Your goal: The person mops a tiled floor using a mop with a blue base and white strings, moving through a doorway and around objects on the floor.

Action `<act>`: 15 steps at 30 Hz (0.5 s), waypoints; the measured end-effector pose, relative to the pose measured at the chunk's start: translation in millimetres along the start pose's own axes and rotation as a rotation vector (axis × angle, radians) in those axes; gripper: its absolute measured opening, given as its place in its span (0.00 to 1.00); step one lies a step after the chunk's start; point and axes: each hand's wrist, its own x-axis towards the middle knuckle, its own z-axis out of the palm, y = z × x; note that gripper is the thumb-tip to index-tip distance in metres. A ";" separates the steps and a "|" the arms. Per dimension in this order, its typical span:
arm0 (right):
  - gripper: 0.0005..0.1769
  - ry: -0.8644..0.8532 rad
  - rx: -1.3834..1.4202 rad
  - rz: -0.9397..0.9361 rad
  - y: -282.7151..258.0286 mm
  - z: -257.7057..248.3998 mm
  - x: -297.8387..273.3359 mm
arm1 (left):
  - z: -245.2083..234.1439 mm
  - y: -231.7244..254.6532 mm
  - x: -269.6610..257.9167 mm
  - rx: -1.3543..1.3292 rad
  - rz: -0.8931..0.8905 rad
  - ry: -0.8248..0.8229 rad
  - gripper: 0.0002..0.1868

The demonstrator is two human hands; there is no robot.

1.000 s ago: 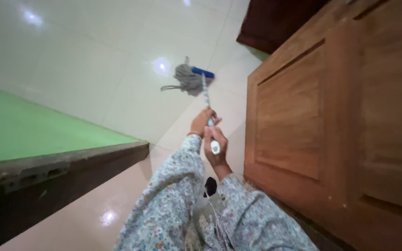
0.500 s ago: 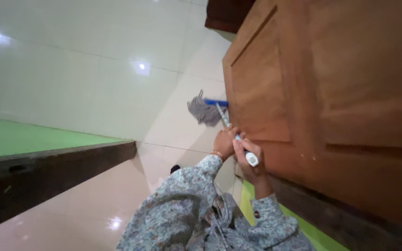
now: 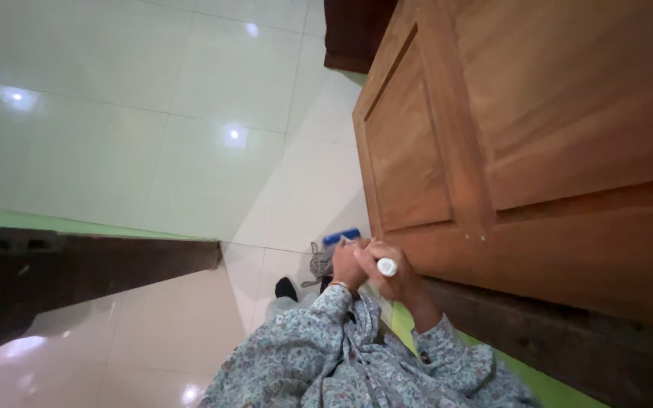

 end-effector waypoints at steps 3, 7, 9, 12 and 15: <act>0.10 -0.009 -0.011 -0.059 19.2 16.5 -6.4 | -4.3 -21.0 3.7 -0.111 -0.190 -0.058 0.11; 0.09 0.042 -0.010 -0.079 59.4 37.8 6.6 | -5.8 -46.4 27.4 -0.153 -0.101 0.247 0.14; 0.13 0.008 -0.106 -0.075 80.7 42.8 16.7 | -12.0 -57.1 50.5 -0.135 -0.145 0.294 0.13; 0.10 0.071 0.010 -0.104 110.2 56.9 27.3 | -17.2 -71.7 66.3 -0.156 -0.391 -0.017 0.14; 0.07 0.133 -0.001 -0.102 134.8 51.0 35.6 | -4.3 -82.8 71.8 -0.216 -0.069 0.213 0.09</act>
